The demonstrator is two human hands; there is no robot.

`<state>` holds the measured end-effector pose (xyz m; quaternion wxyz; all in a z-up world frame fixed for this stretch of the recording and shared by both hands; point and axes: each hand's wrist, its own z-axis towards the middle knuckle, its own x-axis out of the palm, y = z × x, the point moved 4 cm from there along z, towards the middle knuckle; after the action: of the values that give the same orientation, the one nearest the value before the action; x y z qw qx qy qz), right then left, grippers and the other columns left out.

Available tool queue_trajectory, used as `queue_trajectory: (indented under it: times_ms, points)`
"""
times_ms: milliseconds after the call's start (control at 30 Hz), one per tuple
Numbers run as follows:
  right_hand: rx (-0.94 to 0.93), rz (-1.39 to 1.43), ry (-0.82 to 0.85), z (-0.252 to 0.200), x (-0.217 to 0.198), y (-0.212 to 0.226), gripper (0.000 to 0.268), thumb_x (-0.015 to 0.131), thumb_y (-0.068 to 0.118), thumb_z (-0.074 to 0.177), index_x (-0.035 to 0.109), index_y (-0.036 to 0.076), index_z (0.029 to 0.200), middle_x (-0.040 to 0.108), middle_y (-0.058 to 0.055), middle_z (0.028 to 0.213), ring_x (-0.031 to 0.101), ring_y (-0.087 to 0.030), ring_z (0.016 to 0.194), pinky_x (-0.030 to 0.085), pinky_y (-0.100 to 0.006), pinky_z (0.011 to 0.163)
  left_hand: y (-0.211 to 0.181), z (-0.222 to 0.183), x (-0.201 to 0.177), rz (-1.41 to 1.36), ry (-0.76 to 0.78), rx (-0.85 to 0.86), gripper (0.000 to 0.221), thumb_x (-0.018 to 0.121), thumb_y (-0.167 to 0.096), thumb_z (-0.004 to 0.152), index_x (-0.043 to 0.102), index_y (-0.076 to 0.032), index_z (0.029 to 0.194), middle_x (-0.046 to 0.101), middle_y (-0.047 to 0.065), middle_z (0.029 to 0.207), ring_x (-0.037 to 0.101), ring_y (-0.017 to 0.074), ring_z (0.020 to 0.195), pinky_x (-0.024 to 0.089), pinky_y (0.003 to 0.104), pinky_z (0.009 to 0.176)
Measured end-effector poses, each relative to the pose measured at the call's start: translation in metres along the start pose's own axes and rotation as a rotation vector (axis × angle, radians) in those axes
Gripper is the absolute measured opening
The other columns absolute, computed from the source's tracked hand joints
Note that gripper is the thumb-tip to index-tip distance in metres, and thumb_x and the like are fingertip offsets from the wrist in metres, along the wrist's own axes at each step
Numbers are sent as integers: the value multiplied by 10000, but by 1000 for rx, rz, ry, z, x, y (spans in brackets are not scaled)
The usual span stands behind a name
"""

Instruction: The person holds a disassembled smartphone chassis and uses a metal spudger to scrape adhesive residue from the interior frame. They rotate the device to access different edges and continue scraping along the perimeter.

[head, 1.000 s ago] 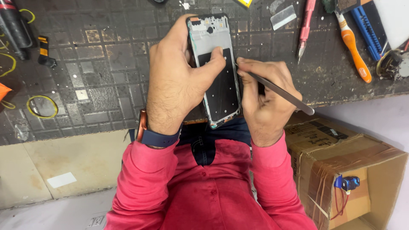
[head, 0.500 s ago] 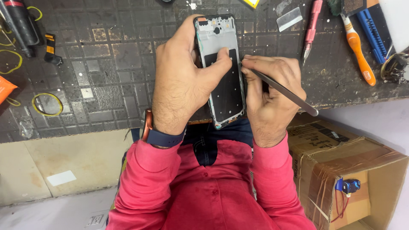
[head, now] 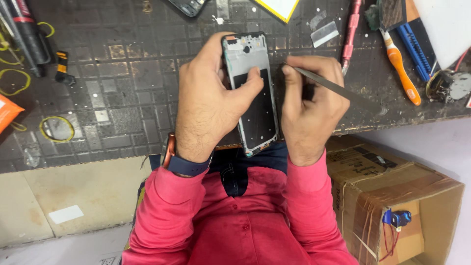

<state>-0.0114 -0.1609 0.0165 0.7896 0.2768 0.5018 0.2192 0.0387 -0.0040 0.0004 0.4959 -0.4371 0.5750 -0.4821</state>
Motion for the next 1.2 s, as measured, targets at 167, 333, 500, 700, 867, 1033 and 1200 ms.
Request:
queue_trajectory:
  times_ms: [167, 333, 500, 700, 867, 1033, 1200]
  points:
    - [135, 269, -16, -14, -2, -17, 58, 683, 6, 1137, 637, -21, 1159, 674, -86, 1018, 633, -120, 860, 513, -239, 792, 8, -3, 1, -171, 31, -22, 338, 734, -46, 963, 612, 10, 1273, 756, 54, 1069, 708, 69, 979, 613, 251, 846]
    - [207, 556, -89, -21, -6, -37, 268, 534, 248, 1222, 556, -18, 1195, 668, -97, 1007, 662, -138, 892, 551, -260, 839, 15, -5, -2, -539, 79, 4, 322, 676, 17, 1089, 516, 15, 1369, 678, 82, 1218, 662, 103, 1127, 574, 262, 984]
    - [220, 674, -136, -23, -10, -48, 473, 427, 425, 1226, 534, -33, 1175, 618, -116, 950, 624, -156, 830, 533, -276, 799, 12, -12, -14, -500, 56, 122, 373, 646, 51, 1085, 395, -13, 1354, 601, 141, 1328, 581, 134, 1207, 479, 276, 1055]
    - [196, 620, -141, -17, -13, -41, 526, 392, 440, 1215, 570, -51, 1153, 613, -101, 967, 611, -139, 824, 509, -254, 767, -10, -20, -11, -403, 79, 218, 406, 581, -6, 1058, 234, -93, 1248, 561, 178, 1381, 573, 181, 1185, 466, 324, 1095]
    - [186, 574, -114, -13, -17, -36, 485, 413, 374, 1223, 617, -66, 1255, 551, -64, 1049, 565, -109, 880, 496, -240, 785, -22, -34, -15, -194, 149, 236, 869, 841, -85, 908, 184, -55, 1475, 517, 153, 1350, 546, 177, 1194, 452, 317, 1096]
    - [171, 538, -59, -10, -17, -33, 318, 450, 206, 1207, 612, -45, 1317, 546, -54, 1063, 568, -100, 887, 494, -231, 797, -20, -38, -20, -17, 226, 332, 931, 984, -137, 714, 335, -56, 1377, 467, 171, 1384, 520, 242, 1299, 459, 374, 1151]
    - [173, 523, -51, -9, -17, -30, 269, 467, 153, 1198, 614, -35, 1321, 561, -58, 1041, 571, -104, 880, 490, -230, 797, -11, -39, -22, -140, 270, 240, 843, 959, -80, 767, 347, -74, 1346, 555, 183, 1420, 575, 249, 1339, 492, 393, 1155]
